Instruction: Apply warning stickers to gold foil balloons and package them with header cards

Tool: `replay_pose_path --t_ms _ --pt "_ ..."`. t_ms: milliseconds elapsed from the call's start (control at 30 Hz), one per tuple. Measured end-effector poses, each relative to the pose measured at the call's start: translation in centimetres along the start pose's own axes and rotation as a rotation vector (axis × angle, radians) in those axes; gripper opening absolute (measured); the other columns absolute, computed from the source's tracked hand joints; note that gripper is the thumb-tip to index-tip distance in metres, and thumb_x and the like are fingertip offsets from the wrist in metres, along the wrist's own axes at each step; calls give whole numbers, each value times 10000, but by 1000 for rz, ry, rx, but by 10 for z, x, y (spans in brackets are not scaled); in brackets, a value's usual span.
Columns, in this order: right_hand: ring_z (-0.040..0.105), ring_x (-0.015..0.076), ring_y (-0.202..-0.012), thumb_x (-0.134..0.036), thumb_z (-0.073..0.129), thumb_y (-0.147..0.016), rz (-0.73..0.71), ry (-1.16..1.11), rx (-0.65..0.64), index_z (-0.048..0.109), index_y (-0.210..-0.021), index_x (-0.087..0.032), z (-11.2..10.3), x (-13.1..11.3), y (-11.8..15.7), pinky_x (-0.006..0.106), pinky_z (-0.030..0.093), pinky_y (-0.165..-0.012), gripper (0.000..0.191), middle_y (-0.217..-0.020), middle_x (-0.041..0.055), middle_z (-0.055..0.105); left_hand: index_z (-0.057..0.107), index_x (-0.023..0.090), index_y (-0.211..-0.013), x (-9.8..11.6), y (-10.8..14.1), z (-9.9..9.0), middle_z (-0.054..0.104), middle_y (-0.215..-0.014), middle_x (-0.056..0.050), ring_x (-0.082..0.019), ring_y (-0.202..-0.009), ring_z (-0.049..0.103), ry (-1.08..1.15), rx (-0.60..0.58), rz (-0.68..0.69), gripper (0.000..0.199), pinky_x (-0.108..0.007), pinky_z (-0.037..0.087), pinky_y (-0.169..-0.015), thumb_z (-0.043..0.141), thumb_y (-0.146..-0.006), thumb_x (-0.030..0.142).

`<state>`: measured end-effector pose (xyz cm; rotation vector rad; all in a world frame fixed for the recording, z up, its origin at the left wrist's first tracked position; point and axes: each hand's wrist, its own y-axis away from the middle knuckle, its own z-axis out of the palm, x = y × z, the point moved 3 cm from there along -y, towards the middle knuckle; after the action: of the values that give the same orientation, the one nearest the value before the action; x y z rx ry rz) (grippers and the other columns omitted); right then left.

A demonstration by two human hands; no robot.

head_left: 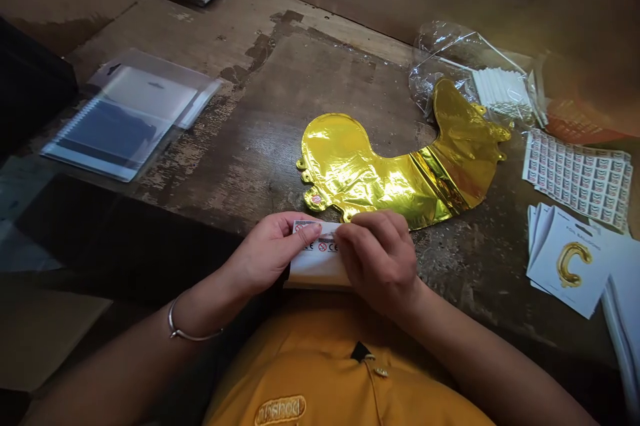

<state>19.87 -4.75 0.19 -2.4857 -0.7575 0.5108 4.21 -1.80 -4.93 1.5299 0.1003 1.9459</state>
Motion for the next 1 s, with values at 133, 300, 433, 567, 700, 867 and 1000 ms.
replay_pose_path --t_ms 133,300,433,567,700,867,1000 --pt "585 176 -778 -171 607 -850 320 -222 16 621 -802 -195 -20 16 -19 329 482 -722 56 -814 45 621 707 149 -905 15 8 -9 733 -828 -56 -179 -757 662 -375 44 163 274 -279 518 -697 590 -868 394" --pt "579 143 -590 -316 655 -803 871 -629 -14 643 -748 -184 6 60 -36 304 484 -571 143 -682 10 637 692 189 -918 34 7 -11 659 -1259 -88 -278 -1247 550 -1229 50 788 183 -498 330 -1107 514 -932 229" --pt "575 136 -545 -323 664 -759 885 -667 -90 646 -680 -172 42 66 -38 293 477 -544 171 -624 11 635 649 168 -922 25 -10 -14 598 -1353 -102 -276 -1324 487 -1463 -36 869 192 -575 173 -1168 465 -961 202" --pt "594 153 -598 -302 624 -792 790 -482 -124 645 -642 -182 53 64 -33 297 471 -575 193 -602 24 637 631 157 -974 18 -16 -17 625 -1317 -109 -233 -1273 545 -1450 -37 875 194 -542 184 -1182 438 -962 164" --pt "609 162 -647 -296 606 -815 741 -411 -123 640 -640 -191 50 64 -31 303 478 -604 207 -634 32 649 636 140 -1024 15 -13 -18 597 -1343 -144 -243 -1271 547 -1462 -11 884 205 -525 255 -1167 447 -944 145" --pt "592 153 -658 -302 607 -819 701 -403 -136 653 -686 -187 49 60 -30 298 476 -600 182 -648 29 641 633 129 -1097 13 -13 -19 613 -1322 -146 -246 -1260 557 -1464 4 905 251 -523 279 -1163 450 -926 118" --pt "570 144 -632 -306 611 -818 686 -394 -178 639 -670 -181 52 60 -31 299 467 -587 196 -640 24 624 629 136 -1134 12 -14 -19 611 -1324 -146 -251 -1267 550 -1440 1 898 286 -544 253 -1169 449 -914 100"
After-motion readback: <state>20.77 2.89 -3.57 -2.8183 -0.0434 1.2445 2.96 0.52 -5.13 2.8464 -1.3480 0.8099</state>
